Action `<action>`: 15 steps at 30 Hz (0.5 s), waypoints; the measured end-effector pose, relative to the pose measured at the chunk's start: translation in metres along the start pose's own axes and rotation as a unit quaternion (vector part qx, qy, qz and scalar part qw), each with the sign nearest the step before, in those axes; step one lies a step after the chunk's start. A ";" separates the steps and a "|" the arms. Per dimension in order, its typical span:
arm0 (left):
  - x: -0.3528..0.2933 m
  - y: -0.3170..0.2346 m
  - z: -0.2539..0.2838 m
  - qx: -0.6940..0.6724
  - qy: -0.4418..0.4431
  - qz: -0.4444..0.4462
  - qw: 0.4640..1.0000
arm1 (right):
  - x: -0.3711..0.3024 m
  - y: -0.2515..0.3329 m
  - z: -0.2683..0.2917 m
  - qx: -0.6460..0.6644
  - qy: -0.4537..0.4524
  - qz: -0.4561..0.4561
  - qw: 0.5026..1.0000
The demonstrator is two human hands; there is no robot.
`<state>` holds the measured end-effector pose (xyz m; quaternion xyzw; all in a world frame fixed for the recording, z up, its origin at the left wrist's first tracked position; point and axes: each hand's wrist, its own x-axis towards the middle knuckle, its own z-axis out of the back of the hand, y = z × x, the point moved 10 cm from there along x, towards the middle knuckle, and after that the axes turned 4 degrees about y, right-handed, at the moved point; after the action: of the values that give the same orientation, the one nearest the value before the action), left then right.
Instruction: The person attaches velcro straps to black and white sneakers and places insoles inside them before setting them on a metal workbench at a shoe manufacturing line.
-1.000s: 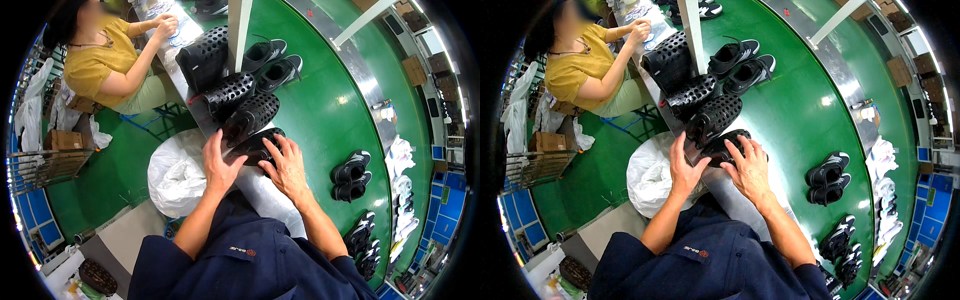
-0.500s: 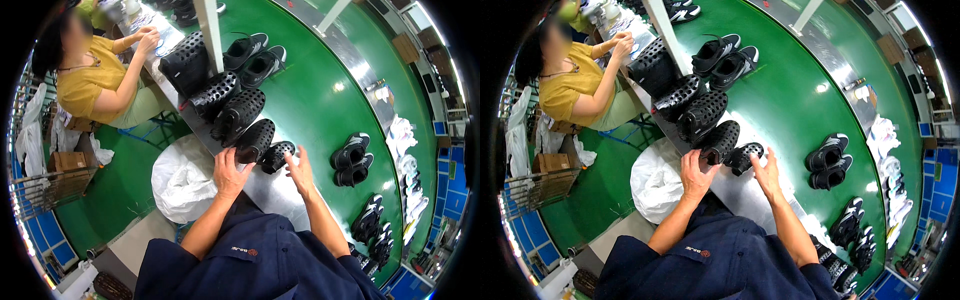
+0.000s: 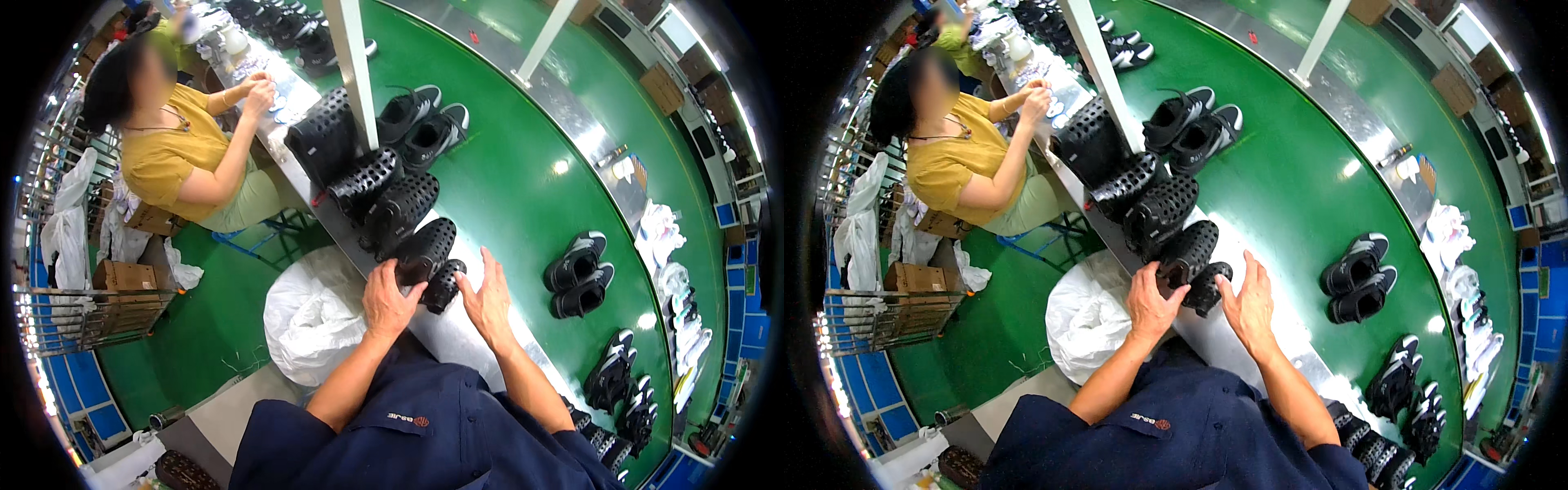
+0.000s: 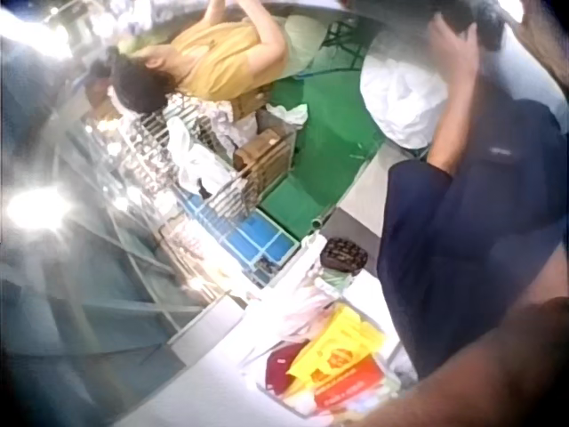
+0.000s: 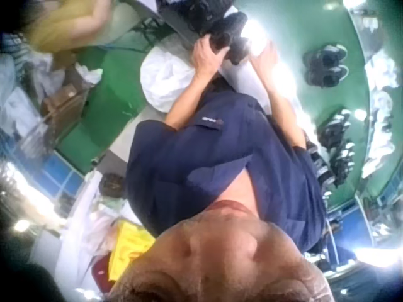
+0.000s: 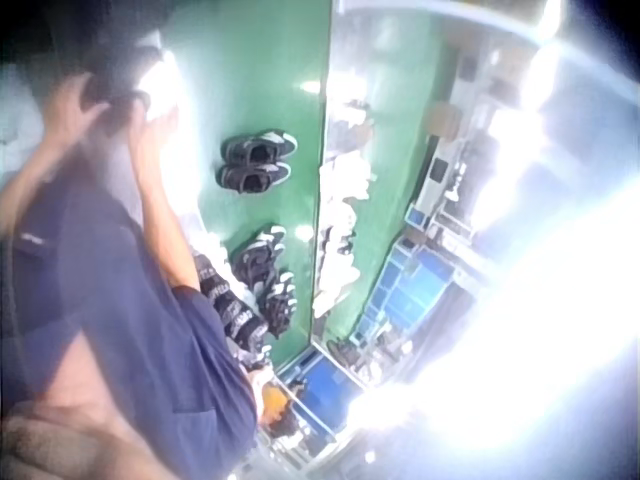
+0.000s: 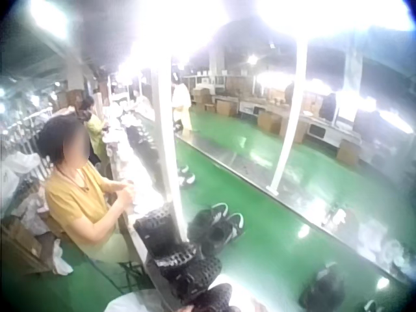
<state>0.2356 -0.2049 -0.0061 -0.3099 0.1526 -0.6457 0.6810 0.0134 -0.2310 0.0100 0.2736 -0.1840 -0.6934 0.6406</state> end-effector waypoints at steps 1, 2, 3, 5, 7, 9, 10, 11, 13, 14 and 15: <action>0.000 0.000 0.000 -0.004 0.005 0.005 1.000 | 0.000 0.013 0.010 0.016 -0.012 0.036 0.999; 0.000 0.000 -0.001 -0.006 0.003 0.000 1.000 | 0.000 0.027 0.018 0.033 -0.028 0.073 0.996; 0.001 -0.001 0.001 -0.012 0.005 0.003 1.000 | 0.000 0.038 0.023 0.048 -0.036 0.095 0.994; 0.002 -0.001 0.003 -0.015 0.008 0.008 1.000 | 0.002 0.055 0.028 0.063 -0.044 0.118 0.990; 0.004 -0.008 0.013 -0.020 0.013 0.007 1.000 | 0.004 0.059 0.030 0.085 -0.056 0.124 0.987; 0.003 -0.015 0.034 -0.046 -0.003 -0.006 0.999 | 0.004 0.053 0.032 0.113 -0.067 0.128 0.983; 0.003 -0.019 0.045 -0.069 -0.020 -0.018 0.997 | 0.002 0.052 0.038 0.113 -0.067 0.127 0.983; 0.005 -0.019 0.051 -0.081 -0.032 -0.039 0.995 | -0.001 0.043 0.047 0.093 -0.067 0.126 0.985; 0.016 -0.011 0.076 -0.076 -0.068 -0.064 0.993 | -0.011 0.029 0.060 0.089 -0.082 0.126 0.985; 0.021 -0.010 0.091 -0.065 -0.081 -0.062 0.993 | -0.014 0.015 0.060 0.093 -0.068 0.098 0.988; 0.034 -0.021 0.112 -0.057 -0.106 -0.081 0.989 | -0.019 0.003 0.062 0.096 -0.077 0.084 0.989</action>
<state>0.2907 -0.2120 0.0987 -0.4262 0.0907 -0.6523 0.6202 -0.0219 -0.2183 0.0629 0.2635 -0.3209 -0.6352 0.6513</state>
